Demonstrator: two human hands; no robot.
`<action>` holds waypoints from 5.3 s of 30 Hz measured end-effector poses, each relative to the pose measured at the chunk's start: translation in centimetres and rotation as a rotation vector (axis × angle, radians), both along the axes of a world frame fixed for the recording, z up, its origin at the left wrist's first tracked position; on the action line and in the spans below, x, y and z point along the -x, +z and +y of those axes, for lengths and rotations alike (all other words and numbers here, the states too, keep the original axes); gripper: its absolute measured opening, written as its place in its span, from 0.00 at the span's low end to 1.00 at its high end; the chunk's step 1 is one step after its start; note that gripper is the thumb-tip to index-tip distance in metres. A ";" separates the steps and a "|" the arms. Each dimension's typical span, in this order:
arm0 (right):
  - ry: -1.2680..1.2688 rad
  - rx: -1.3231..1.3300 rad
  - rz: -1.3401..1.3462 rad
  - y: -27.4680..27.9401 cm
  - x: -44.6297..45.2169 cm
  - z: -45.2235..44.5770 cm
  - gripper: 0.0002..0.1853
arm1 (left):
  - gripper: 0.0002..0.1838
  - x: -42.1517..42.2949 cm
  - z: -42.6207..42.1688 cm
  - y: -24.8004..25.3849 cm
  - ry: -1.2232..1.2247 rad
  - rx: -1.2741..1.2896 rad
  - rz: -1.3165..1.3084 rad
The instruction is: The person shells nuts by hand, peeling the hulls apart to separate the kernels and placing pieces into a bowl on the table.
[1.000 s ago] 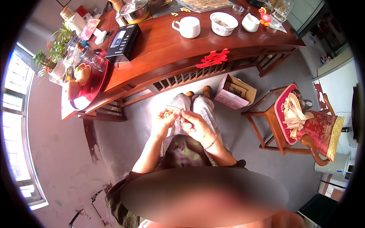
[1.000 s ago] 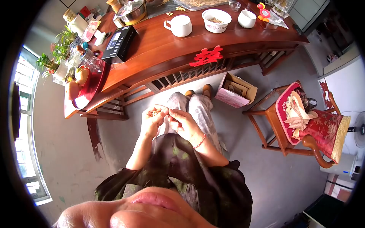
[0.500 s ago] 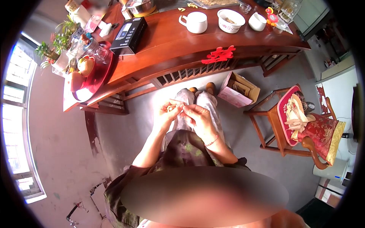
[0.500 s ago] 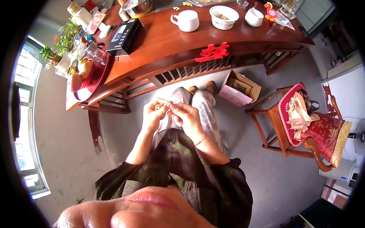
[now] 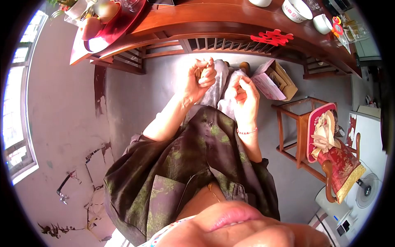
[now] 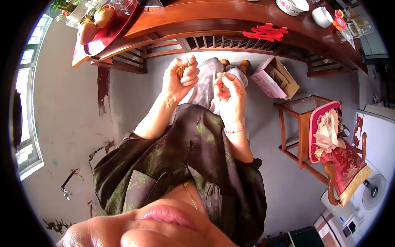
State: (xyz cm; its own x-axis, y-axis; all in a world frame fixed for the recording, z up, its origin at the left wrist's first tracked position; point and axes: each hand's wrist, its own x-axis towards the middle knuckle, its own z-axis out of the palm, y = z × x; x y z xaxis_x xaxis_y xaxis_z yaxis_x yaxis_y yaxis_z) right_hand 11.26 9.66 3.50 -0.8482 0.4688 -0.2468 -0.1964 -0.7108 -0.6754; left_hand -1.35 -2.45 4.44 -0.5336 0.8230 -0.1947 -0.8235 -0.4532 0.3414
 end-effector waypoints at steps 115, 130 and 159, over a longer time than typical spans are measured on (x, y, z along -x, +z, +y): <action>0.164 -0.189 -0.125 1.3 1.3 -1.2 0.10 | 0.08 -1.9 -0.7 -1.9 0.034 0.360 0.558; 0.158 -0.162 -0.108 1.3 0.9 -1.4 0.10 | 0.10 -1.7 -0.9 -1.5 0.016 0.330 0.587; 0.100 -0.144 -0.092 1.4 0.7 -1.8 0.10 | 0.07 -2.4 -0.2 -0.7 0.064 0.324 0.610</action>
State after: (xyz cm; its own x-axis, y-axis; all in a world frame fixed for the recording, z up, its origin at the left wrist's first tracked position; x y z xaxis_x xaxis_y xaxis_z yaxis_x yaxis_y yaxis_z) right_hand 10.54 7.83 4.95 -0.8695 0.4190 -0.2617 -0.0624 -0.6186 -0.7832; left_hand 1.02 -2.65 3.72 -0.6714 0.7372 -0.0754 -0.4166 -0.2913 0.8611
